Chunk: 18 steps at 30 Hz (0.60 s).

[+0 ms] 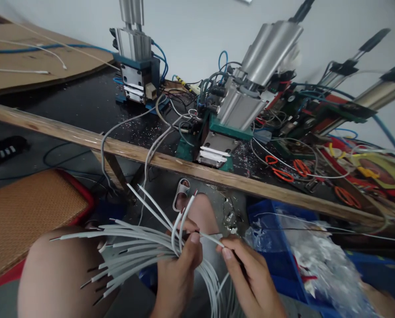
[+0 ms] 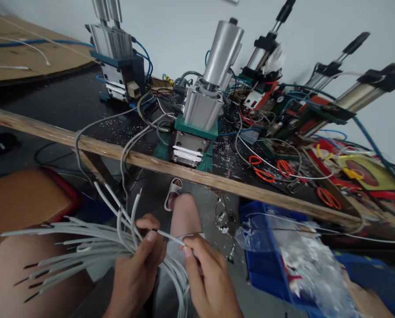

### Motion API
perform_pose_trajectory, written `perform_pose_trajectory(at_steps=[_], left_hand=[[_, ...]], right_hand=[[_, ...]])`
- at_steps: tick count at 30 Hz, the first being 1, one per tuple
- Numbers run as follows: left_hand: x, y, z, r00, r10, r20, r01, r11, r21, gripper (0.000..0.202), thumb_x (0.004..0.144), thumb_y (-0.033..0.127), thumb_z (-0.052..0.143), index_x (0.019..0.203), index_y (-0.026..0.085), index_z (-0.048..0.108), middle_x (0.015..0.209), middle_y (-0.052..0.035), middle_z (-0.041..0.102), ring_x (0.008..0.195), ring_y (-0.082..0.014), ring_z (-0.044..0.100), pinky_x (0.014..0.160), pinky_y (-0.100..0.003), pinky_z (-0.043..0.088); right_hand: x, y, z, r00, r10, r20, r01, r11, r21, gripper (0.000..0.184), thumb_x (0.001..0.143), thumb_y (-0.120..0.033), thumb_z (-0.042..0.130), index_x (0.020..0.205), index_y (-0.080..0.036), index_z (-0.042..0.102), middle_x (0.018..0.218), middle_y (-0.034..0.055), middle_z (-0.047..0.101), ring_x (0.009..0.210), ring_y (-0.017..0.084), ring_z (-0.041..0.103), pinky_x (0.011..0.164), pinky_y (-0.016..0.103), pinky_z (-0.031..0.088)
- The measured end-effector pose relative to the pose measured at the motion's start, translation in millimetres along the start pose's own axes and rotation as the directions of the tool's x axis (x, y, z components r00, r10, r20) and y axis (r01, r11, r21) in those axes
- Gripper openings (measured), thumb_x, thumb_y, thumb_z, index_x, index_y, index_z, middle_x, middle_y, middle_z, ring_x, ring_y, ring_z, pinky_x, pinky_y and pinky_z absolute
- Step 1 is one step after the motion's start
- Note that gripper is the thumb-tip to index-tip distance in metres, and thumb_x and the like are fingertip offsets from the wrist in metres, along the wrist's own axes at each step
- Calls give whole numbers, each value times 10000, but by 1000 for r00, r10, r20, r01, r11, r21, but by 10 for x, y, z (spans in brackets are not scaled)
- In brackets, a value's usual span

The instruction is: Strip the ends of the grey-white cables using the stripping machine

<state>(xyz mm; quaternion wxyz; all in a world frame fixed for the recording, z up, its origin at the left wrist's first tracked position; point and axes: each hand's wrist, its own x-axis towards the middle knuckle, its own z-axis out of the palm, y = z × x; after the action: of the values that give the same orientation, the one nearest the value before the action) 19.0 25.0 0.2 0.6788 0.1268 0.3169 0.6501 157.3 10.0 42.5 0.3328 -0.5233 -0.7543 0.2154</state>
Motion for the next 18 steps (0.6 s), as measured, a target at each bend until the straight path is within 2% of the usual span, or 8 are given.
perform_pose_trajectory(at_steps=[4, 6, 8, 10, 13, 15, 18], left_hand=[[0, 2, -7, 998, 19, -52, -14, 995, 97, 378, 762, 451, 827, 798, 160, 589, 597, 70, 393, 496, -54, 280, 472, -189, 298], [-4, 10, -30, 999, 25, -41, -19, 989, 146, 374, 774, 462, 809, 796, 160, 590, 600, 65, 386, 504, -64, 284, 477, -200, 291], [-8, 25, -62, 1000, 23, 20, -27, 979, 200, 351, 815, 461, 767, 783, 162, 585, 612, 49, 405, 521, -76, 294, 492, -213, 294], [-7, 59, -95, 995, 27, 98, -52, 964, 260, 341, 856, 461, 720, 761, 165, 580, 637, 27, 442, 551, -93, 329, 521, -225, 318], [13, 165, -129, 973, 33, 230, -121, 917, 381, 313, 880, 453, 680, 766, 171, 605, 693, -2, 527, 586, -109, 388, 548, -233, 350], [32, 253, -131, 946, 11, 323, -171, 865, 472, 236, 866, 386, 684, 771, 177, 629, 701, -2, 561, 590, -111, 432, 559, -231, 369], [42, 323, -99, 932, 28, 361, -231, 814, 534, 135, 840, 284, 688, 750, 194, 643, 680, 18, 562, 614, -111, 501, 590, -218, 403]], right_hand=[[0, -47, -36, 998, 23, 59, -25, 999, 41, 186, 1051, -232, 442, 1027, -267, 623, 820, -45, 615, 806, 85, 658, 697, 150, 474], [24, -80, -57, 996, 16, 91, -21, 998, 63, 199, 1052, -229, 434, 1028, -267, 628, 832, -42, 616, 820, 85, 657, 708, 152, 484], [58, -111, -82, 994, -26, 107, 22, 999, 34, 206, 1058, -232, 425, 1103, -268, 623, 910, -31, 645, 883, 93, 668, 738, 160, 504], [97, -142, -119, 989, -99, 109, 108, 991, -81, 230, 1073, -251, 410, 1211, -264, 594, 1015, -11, 673, 934, 113, 679, 754, 192, 524], [155, -198, -195, 961, -249, 122, 275, 915, -296, 276, 1099, -313, 364, 1271, -236, 566, 1054, 26, 698, 857, 155, 688, 715, 278, 532], [182, -236, -226, 938, -312, 154, 347, 871, -349, 262, 1098, -286, 353, 1164, -210, 595, 970, 33, 702, 760, 167, 672, 664, 312, 508], [181, -265, -148, 943, -294, 156, 325, 913, -247, 226, 1060, -171, 388, 947, -193, 582, 823, 12, 659, 688, 151, 637, 632, 293, 472]])
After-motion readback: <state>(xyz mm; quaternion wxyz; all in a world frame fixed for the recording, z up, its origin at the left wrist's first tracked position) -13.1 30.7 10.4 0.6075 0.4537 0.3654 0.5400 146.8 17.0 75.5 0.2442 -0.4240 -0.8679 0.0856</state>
